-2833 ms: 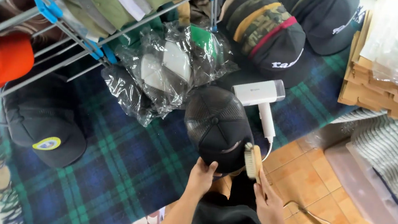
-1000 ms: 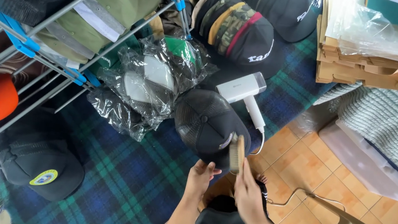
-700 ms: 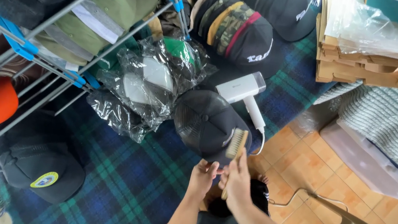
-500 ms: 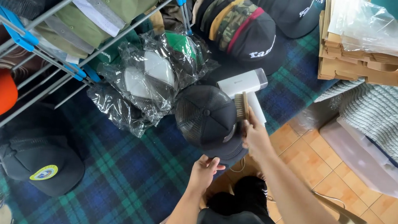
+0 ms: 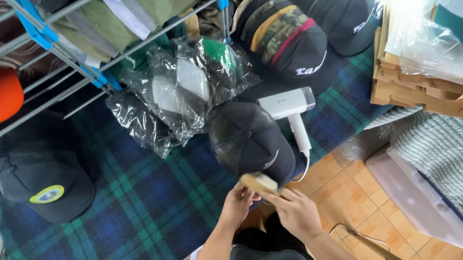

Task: Brushing and steaming a baseball cap to remove lint and wrinkles as part of a finishing process.

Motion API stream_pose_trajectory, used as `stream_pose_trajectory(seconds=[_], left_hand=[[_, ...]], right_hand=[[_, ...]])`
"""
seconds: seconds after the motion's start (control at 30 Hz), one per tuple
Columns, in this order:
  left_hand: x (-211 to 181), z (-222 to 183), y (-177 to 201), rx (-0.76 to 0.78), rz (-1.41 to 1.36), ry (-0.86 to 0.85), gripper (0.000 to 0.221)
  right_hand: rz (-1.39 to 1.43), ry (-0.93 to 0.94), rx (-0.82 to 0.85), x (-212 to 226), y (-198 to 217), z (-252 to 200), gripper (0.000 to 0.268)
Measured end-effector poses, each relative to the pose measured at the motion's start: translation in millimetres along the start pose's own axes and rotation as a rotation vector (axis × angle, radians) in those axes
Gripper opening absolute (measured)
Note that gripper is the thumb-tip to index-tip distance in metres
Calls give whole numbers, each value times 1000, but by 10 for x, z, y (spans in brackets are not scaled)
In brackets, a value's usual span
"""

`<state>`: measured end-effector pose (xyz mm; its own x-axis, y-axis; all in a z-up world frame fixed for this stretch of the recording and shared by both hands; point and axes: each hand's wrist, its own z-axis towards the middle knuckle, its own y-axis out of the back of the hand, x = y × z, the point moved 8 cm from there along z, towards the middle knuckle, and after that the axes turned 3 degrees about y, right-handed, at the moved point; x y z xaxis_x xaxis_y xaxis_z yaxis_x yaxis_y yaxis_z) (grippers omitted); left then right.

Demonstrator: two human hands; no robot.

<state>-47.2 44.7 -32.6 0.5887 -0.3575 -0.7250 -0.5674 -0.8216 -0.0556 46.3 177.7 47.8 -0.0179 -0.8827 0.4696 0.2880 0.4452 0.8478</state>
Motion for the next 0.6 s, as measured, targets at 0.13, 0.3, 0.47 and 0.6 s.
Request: stream_pose_trajectory(seconds=[0.13,0.3,0.47,0.6], left_hand=[[216,171,22,16,12,-36,16],[462,437,61,1,-10,-69,13],[238,297,90,-35,22,-10,20],[97,156,86,-20,52,10,23]], right_hand=[[-3,303,140,472,-280,462,63],[-9,400,181,333,-100,343,58],[81,-345,238,-1177,-47,-587,48],[329,-832,219,-1084,139,-291,58]])
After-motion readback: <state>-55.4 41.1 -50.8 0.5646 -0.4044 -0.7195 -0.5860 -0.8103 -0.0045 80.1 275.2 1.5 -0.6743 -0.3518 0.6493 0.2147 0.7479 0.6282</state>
